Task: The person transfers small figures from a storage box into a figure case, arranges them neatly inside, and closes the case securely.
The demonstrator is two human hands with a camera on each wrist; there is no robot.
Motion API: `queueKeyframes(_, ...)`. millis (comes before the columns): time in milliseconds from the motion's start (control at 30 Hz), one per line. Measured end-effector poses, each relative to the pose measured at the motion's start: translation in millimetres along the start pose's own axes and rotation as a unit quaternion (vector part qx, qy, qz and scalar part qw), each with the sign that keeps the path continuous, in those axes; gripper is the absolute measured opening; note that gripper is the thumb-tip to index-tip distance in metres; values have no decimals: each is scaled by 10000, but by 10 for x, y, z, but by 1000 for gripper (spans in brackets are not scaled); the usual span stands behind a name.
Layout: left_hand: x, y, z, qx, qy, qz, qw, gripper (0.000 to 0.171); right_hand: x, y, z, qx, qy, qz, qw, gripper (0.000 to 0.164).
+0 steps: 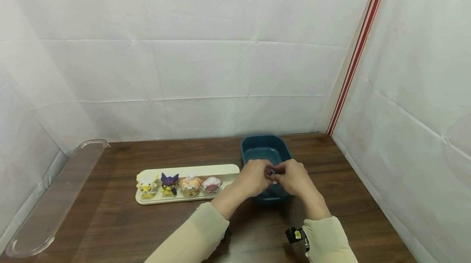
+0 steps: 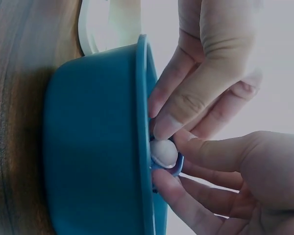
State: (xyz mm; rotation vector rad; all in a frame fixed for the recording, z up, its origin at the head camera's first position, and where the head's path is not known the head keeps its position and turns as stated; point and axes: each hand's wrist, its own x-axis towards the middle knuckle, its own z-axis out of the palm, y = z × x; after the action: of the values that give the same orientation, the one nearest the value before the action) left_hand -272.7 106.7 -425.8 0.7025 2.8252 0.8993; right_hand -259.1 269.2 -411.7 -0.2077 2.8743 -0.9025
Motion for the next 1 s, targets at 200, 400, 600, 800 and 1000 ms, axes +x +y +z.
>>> queueKeyframes(200,-43,-25,-82,-51,192,212,9996,31,1,-15,-29,242,-37,-74,9997,22)
queueKeyframes(400,-74,-50,-170,-52,332,330,9989,29,-7,-20,-44,562,-72,-240,9981,26)
queueKeyframes(600,-116,-74,-258,-170,271,230,9992,26,-3,-24,-32,677,-27,-497,9965,26)
queueKeyframes(800,-144,-97,-341,-144,270,288,9991,25,-8,-43,-24,814,-16,-629,9947,27)
queueKeyframes(1000,-191,-126,-454,-123,263,369,9989,25,-16,-107,-22,847,-29,-686,9940,28)
